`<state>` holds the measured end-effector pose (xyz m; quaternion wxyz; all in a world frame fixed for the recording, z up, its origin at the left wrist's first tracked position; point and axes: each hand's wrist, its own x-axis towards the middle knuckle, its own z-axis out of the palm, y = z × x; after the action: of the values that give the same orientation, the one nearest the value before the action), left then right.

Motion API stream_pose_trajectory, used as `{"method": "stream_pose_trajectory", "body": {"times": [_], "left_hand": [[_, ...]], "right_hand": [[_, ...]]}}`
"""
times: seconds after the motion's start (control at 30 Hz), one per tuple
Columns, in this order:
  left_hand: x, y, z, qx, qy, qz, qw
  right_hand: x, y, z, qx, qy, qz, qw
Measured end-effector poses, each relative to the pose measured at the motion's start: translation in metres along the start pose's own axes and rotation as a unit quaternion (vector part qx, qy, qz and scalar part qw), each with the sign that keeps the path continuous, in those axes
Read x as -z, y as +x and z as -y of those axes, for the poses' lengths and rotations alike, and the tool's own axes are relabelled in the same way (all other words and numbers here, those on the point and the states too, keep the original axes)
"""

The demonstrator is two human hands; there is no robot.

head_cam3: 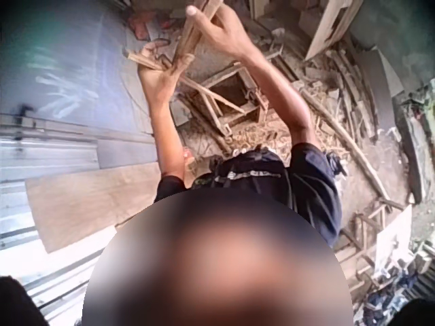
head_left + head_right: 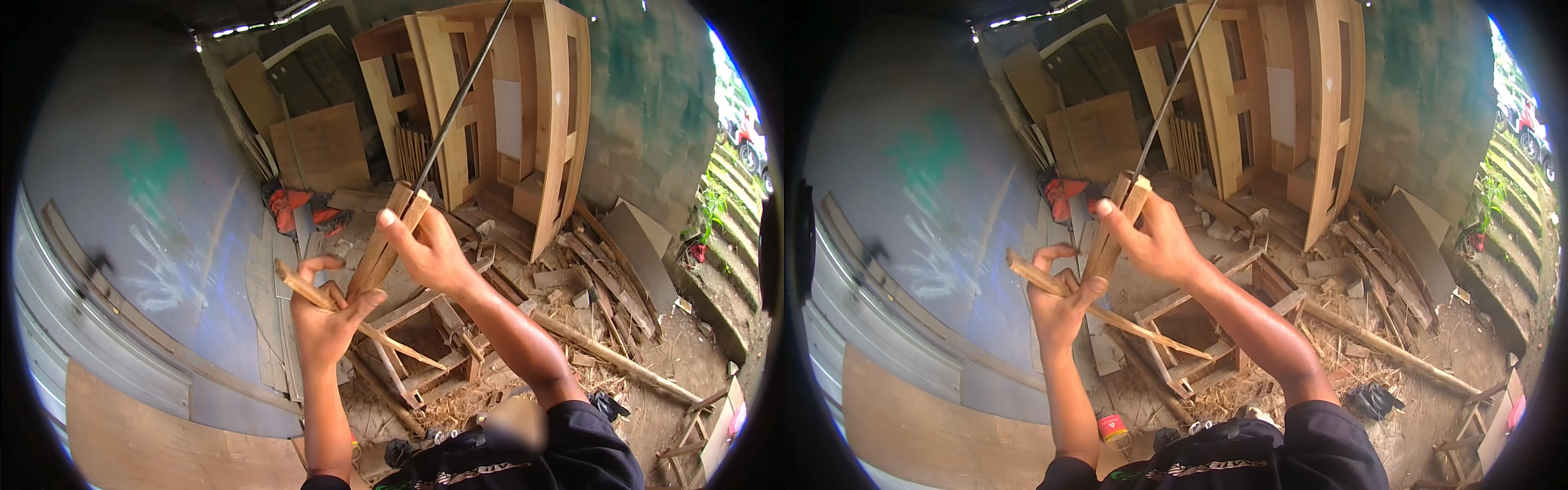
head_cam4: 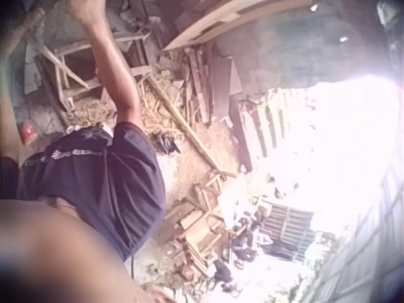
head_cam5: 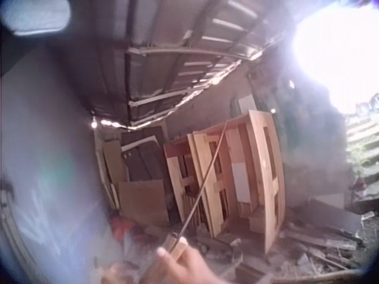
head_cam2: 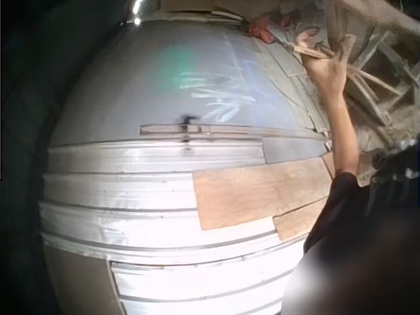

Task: The person uses a knife to shave and smooth a wooden stick, repeatedly scraping along its length to remove splinters and create a tapered end. The person holds the stick with one hand and scrapes with the other, occasionally rotating the stick to work different sides.

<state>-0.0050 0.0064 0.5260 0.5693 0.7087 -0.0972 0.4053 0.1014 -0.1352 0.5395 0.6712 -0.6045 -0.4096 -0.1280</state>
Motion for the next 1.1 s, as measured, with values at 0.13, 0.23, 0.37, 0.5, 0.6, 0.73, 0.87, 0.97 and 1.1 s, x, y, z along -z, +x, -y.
{"method": "stream_pose_trajectory", "body": {"times": [0.13,0.23,0.37,0.5,0.6,0.73,0.87,0.97,1.1], "left_hand": [[-0.004,0.012,-0.003,0.023,0.067,0.071,0.995],[-0.008,0.021,-0.002,0.036,0.068,0.095,0.993],[-0.016,0.030,0.003,0.029,0.077,0.127,0.989],[-0.025,0.038,0.009,0.047,-0.057,0.154,0.985],[-0.036,0.042,0.017,0.043,-0.097,0.130,0.986],[-0.049,0.045,0.032,0.061,-0.100,0.051,0.992],[-0.049,0.056,0.044,0.088,-0.128,0.011,0.988],[-0.041,0.067,0.049,0.102,-0.120,-0.001,0.988],[-0.028,0.073,0.054,0.130,-0.128,0.009,0.983]], "right_hand": [[-0.001,0.006,0.011,-0.010,-0.011,-0.044,0.999],[0.005,0.012,0.012,-0.041,-0.042,-0.062,0.996],[0.018,0.021,0.016,-0.053,-0.075,-0.043,0.995],[0.029,0.023,0.022,-0.057,-0.072,-0.074,0.993],[0.032,0.026,0.021,-0.051,-0.018,-0.108,0.993],[0.045,0.031,0.018,-0.119,0.030,-0.018,0.992],[0.082,0.013,0.022,-0.135,-0.279,0.207,0.928],[0.109,-0.011,0.024,0.018,-0.377,0.130,0.917],[0.161,0.000,0.019,0.217,-0.612,-0.027,0.760]]}}
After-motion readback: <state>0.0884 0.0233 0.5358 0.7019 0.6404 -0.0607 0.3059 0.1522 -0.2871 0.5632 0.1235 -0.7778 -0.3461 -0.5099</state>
